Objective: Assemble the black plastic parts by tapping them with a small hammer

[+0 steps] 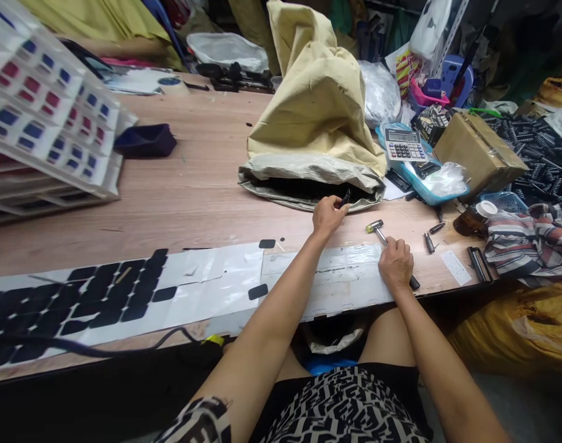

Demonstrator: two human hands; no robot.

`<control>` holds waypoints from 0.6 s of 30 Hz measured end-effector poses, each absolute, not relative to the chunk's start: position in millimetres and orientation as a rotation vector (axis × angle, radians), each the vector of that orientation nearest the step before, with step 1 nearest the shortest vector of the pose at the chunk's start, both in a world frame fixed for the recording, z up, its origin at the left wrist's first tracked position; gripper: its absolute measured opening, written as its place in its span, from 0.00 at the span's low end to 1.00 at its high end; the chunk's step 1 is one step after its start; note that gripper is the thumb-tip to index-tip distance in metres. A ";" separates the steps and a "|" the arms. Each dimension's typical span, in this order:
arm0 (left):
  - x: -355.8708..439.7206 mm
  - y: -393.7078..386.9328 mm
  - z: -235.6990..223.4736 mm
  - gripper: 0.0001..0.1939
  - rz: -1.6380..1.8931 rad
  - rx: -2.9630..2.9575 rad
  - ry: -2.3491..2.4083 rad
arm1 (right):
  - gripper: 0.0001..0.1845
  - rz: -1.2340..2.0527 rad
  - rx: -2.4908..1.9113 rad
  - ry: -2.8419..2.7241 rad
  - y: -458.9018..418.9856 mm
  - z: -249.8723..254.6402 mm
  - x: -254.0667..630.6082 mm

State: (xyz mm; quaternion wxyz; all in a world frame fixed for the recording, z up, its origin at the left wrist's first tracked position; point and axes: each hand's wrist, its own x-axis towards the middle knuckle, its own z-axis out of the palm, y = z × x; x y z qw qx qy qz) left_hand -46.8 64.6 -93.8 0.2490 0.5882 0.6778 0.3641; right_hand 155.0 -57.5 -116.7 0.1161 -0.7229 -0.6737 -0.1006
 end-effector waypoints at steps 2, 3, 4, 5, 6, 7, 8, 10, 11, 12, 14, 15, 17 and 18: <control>-64.9 25.8 -95.9 0.09 1.022 1.720 1.687 | 0.17 -0.297 -2.110 -1.977 -57.2 -115.3 154.9; -74.6 5.4 -98.9 0.09 1.004 1.764 1.647 | 0.16 -0.299 -2.107 -1.978 -57.0 -114.9 155.0; -83.9 -14.1 -103.3 0.10 0.967 1.794 1.633 | 0.16 -0.304 -2.106 -1.978 -56.6 -114.8 155.1; -92.4 -31.8 -108.5 0.10 0.918 1.821 1.625 | 0.16 -0.309 -2.105 -1.975 -56.2 -115.0 155.2; -99.7 -46.9 -114.4 0.09 0.871 1.845 1.614 | 0.16 -0.312 -2.105 -1.971 -55.8 -115.4 155.4; -105.7 -58.9 -120.4 0.09 0.836 1.869 1.595 | 0.16 -0.314 -2.106 -1.967 -55.5 -116.0 155.6; -110.3 -67.5 -126.2 0.09 0.819 1.892 1.566 | 0.17 -0.313 -2.106 -1.964 -55.2 -116.6 155.7; -116.0 -76.1 -135.3 0.10 0.842 1.925 1.506 | 0.17 -0.308 -2.105 -1.961 -54.9 -117.6 156.1; -117.5 -77.1 -138.3 0.10 0.872 1.931 1.479 | 0.17 -0.306 -2.100 -1.961 -54.8 -117.7 156.4; -118.5 -76.8 -140.2 0.11 0.901 1.931 1.458 | 0.17 -0.306 -2.093 -1.961 -54.6 -117.6 156.8; -119.4 -74.4 -141.3 0.13 0.942 1.912 1.436 | 0.17 -0.300 -2.082 -1.955 -54.1 -116.5 158.3; -119.6 -73.2 -141.0 0.13 0.950 1.897 1.434 | 0.17 -0.287 -2.078 -1.949 -53.8 -115.5 159.2; -119.6 -71.5 -140.0 0.12 0.952 1.863 1.451 | 0.17 -0.225 -2.063 -1.935 -54.3 -112.6 160.6; -119.5 -71.0 -139.6 0.11 0.951 1.847 1.463 | 0.17 -0.177 -2.044 -1.924 -55.5 -110.6 160.6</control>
